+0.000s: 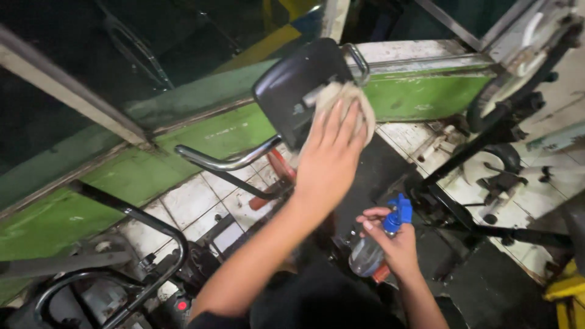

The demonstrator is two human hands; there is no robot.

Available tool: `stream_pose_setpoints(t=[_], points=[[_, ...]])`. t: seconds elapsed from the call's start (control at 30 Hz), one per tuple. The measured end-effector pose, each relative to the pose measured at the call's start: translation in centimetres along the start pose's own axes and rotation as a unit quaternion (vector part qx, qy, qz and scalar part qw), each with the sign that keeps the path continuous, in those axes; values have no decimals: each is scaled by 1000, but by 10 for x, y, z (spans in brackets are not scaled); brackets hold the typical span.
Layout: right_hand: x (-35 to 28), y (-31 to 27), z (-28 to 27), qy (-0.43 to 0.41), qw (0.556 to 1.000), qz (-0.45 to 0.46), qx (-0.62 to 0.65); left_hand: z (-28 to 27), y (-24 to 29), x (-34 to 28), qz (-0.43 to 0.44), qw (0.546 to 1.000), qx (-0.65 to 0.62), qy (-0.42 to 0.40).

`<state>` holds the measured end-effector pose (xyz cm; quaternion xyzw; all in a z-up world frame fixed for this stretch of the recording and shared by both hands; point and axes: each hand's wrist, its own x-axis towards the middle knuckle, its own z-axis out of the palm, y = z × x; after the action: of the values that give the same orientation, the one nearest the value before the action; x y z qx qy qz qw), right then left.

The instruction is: Cleaning several stationary bikes in a gym cardio area using a spray bottle and a cloth.

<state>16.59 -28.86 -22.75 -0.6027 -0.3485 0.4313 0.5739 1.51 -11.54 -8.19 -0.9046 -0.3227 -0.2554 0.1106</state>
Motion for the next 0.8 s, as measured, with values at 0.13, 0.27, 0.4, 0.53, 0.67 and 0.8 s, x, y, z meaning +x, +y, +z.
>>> stream_pose_setpoints(t=[0.13, 0.27, 0.4, 0.53, 0.67, 0.8], points=[[6, -2, -1, 9, 1000, -7, -3, -6, -15, -34, -111, 987, -118, 13], [7, 2, -7, 40, 999, -2, -6, -14, -40, -7, -141, 984, -75, 85], [8, 1, 0, 56, 998, -3, 8, -23, -71, 41, -161, 983, -51, 71], [7, -3, 9, 70, 997, -4, 20, -22, -59, 29, -139, 984, -54, 100], [12, 4, 10, 70, 997, 9, 24, -18, -27, -13, -79, 996, -27, 39], [22, 12, 5, 71, 997, -5, 13, -4, -13, -36, -57, 991, -112, 38]])
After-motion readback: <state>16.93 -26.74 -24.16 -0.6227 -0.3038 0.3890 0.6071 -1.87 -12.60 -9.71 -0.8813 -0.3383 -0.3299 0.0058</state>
